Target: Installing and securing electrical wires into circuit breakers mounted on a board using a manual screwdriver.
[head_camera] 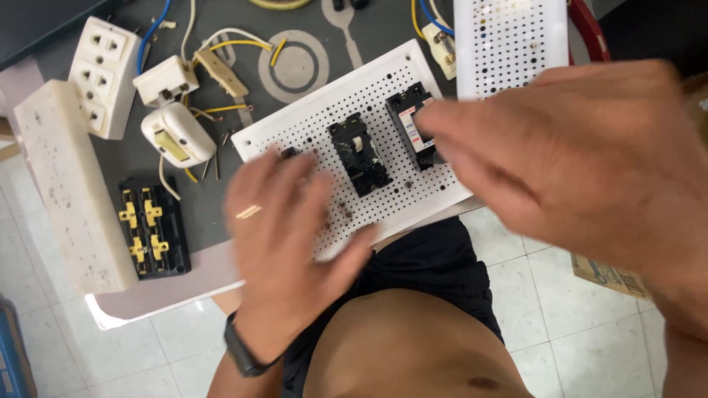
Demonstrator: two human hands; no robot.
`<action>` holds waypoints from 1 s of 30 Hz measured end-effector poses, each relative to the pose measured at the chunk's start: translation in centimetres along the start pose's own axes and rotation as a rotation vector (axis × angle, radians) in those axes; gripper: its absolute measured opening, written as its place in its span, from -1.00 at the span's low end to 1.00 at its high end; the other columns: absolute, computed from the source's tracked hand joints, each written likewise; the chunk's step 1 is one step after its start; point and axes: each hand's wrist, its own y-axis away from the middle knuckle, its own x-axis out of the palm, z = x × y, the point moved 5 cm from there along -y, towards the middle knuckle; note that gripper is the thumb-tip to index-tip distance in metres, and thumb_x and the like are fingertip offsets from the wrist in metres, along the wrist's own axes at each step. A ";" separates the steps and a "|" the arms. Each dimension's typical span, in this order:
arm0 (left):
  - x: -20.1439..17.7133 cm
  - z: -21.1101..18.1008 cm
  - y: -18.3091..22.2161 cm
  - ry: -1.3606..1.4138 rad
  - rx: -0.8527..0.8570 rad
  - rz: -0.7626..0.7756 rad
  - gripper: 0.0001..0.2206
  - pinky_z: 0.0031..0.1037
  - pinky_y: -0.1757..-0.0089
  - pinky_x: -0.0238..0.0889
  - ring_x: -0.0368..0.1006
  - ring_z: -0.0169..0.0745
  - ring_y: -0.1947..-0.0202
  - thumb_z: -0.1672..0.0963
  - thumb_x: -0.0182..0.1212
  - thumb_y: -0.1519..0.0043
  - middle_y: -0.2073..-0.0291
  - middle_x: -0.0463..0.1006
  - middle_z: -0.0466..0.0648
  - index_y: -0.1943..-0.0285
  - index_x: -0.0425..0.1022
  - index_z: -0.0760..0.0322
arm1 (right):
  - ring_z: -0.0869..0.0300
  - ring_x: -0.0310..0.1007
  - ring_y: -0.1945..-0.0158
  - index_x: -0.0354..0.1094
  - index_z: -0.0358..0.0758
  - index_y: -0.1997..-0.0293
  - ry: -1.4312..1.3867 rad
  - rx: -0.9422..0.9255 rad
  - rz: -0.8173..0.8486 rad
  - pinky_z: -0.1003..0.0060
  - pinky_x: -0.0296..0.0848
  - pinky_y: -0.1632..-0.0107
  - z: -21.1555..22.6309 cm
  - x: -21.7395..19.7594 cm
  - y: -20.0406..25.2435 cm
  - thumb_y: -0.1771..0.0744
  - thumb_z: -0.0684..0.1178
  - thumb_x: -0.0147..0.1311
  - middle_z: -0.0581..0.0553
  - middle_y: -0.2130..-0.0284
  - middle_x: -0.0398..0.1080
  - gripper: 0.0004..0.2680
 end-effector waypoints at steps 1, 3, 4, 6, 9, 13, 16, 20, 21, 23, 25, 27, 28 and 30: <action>0.8 -1.0 -1.0 -0.071 0.098 0.091 -0.54 0.10 -0.21 0.04 0.25 0.19 -0.24 -0.09 0.22 -0.23 -0.13 0.44 0.09 -0.16 0.38 0.21 | 0.13 0.29 0.52 0.37 -0.31 -0.08 -0.076 -0.075 -0.033 0.19 0.37 0.32 0.4 -0.2 -0.5 -0.41 -0.36 0.18 -0.02 0.52 0.36 -0.83; 1.9 -1.4 -2.3 -0.130 0.130 0.145 -0.53 0.09 -0.18 0.04 0.27 0.18 -0.19 -0.06 0.24 -0.22 -0.14 0.40 0.10 -0.21 0.33 0.22 | 0.12 0.27 0.52 0.37 -0.26 -0.09 -0.048 -0.069 -0.006 0.21 0.34 0.35 0.4 -0.1 -0.5 -0.35 -0.35 0.10 0.01 0.54 0.31 -0.78; 2.8 -1.7 -2.9 -0.184 0.168 0.206 -0.50 0.08 -0.16 0.05 0.29 0.18 -0.14 -0.03 0.26 -0.22 -0.14 0.35 0.11 -0.25 0.27 0.23 | 0.10 0.26 0.52 0.36 -0.21 -0.10 -0.019 -0.053 0.022 0.22 0.31 0.37 0.3 0.0 -0.5 -0.30 -0.35 0.02 0.04 0.56 0.27 -0.72; 3.1 -1.6 -3.1 -0.235 0.166 0.211 -0.48 0.02 -0.16 0.08 0.32 0.13 -0.14 -0.04 0.27 -0.22 -0.16 0.36 0.10 -0.29 0.25 0.20 | 0.08 0.29 0.49 0.38 -0.24 -0.06 -0.055 -0.063 0.015 0.21 0.31 0.35 0.0 -0.1 -0.7 -0.33 -0.32 0.06 0.01 0.54 0.30 -0.78; 3.4 -1.5 -3.1 -0.278 0.179 0.190 -0.50 -0.07 -0.13 0.14 0.37 0.08 -0.13 -0.03 0.27 -0.27 -0.14 0.40 0.10 -0.30 0.25 0.20 | 0.11 0.37 0.41 0.42 -0.23 -0.03 -0.076 -0.052 0.011 0.25 0.31 0.34 -0.5 0.0 -0.4 -0.40 -0.25 0.15 -0.01 0.45 0.37 -0.88; 3.3 -1.5 -3.0 -0.263 0.206 0.166 -0.54 -0.13 -0.11 0.16 0.38 0.10 -0.12 -0.01 0.25 -0.29 -0.11 0.42 0.10 -0.27 0.29 0.28 | 0.08 0.43 0.33 0.36 -0.21 -0.10 -0.195 -0.048 0.046 0.22 0.36 0.33 -0.2 0.0 -0.7 -0.30 -0.37 0.01 -0.07 0.27 0.46 -0.71; 3.3 -1.5 -2.9 -0.265 0.205 0.151 -0.54 -0.13 -0.11 0.19 0.39 0.08 -0.11 -0.01 0.24 -0.30 -0.12 0.42 0.08 -0.27 0.27 0.26 | 0.05 0.47 0.22 0.41 -0.27 -0.05 -0.169 -0.066 0.004 0.19 0.42 0.15 0.1 -0.2 -0.9 -0.33 -0.31 0.08 -0.10 0.25 0.46 -0.79; 3.3 -1.5 -2.9 -0.252 0.217 0.130 -0.55 -0.13 -0.10 0.19 0.39 0.09 -0.10 0.01 0.27 -0.28 -0.11 0.42 0.08 -0.26 0.29 0.27 | 0.15 0.47 0.26 0.46 -0.19 0.00 -0.141 -0.009 0.023 0.32 0.35 0.27 0.2 -0.2 -1.0 -0.41 -0.20 0.15 0.01 0.29 0.48 -0.91; 3.3 -1.5 -2.8 -0.258 0.218 0.123 -0.54 -0.13 -0.10 0.19 0.40 0.09 -0.09 0.00 0.28 -0.27 -0.11 0.42 0.09 -0.26 0.30 0.27 | 0.11 0.48 0.20 0.42 -0.21 -0.06 -0.181 -0.018 0.018 0.28 0.38 0.18 0.3 -0.2 -1.0 -0.34 -0.28 0.07 -0.06 0.21 0.48 -0.80; 3.2 -1.5 -2.8 -0.266 0.219 0.115 -0.54 -0.13 -0.10 0.20 0.40 0.09 -0.08 0.00 0.29 -0.27 -0.11 0.43 0.09 -0.25 0.31 0.27 | 0.08 0.49 0.14 0.39 -0.24 -0.12 -0.221 -0.029 0.013 0.23 0.41 0.10 0.6 -0.3 -1.2 -0.28 -0.36 0.00 -0.13 0.13 0.47 -0.69; 3.4 -1.4 -2.8 -0.260 0.214 0.136 -0.53 -0.13 -0.11 0.19 0.38 0.09 -0.08 0.00 0.30 -0.24 -0.13 0.40 0.08 -0.24 0.31 0.27 | 0.11 0.45 0.18 0.36 -0.23 -0.08 -0.265 -0.027 0.055 0.24 0.37 0.12 0.9 -0.4 -1.6 -0.22 -0.36 -0.08 -0.07 0.21 0.44 -0.65; 3.3 -1.3 -2.9 -0.256 0.210 0.143 -0.49 -0.16 -0.11 0.19 0.39 0.07 -0.09 0.00 0.33 -0.22 -0.13 0.41 0.08 -0.27 0.29 0.26 | 0.14 0.46 0.23 0.40 -0.21 -0.06 -0.213 -0.049 0.026 0.29 0.36 0.20 0.6 -0.3 -1.5 -0.30 -0.26 0.09 -0.04 0.25 0.46 -0.76; 3.3 -1.3 -2.9 -0.253 0.207 0.151 -0.44 -0.18 -0.11 0.20 0.40 0.06 -0.09 -0.01 0.37 -0.21 -0.13 0.41 0.08 -0.30 0.26 0.25 | 0.17 0.47 0.27 0.44 -0.20 -0.05 -0.163 -0.070 -0.003 0.33 0.35 0.29 0.6 -0.3 -1.4 -0.38 -0.16 0.27 -0.02 0.29 0.48 -0.84; 3.4 -1.3 -2.8 -0.256 0.203 0.149 -0.42 -0.21 -0.10 0.21 0.41 0.04 -0.10 -0.02 0.38 -0.19 -0.13 0.42 0.07 -0.31 0.25 0.24 | 0.18 0.42 0.32 0.44 -0.24 -0.06 -0.178 -0.045 -0.008 0.34 0.33 0.32 0.5 -0.1 -1.3 -0.37 -0.27 0.16 -0.01 0.33 0.44 -0.83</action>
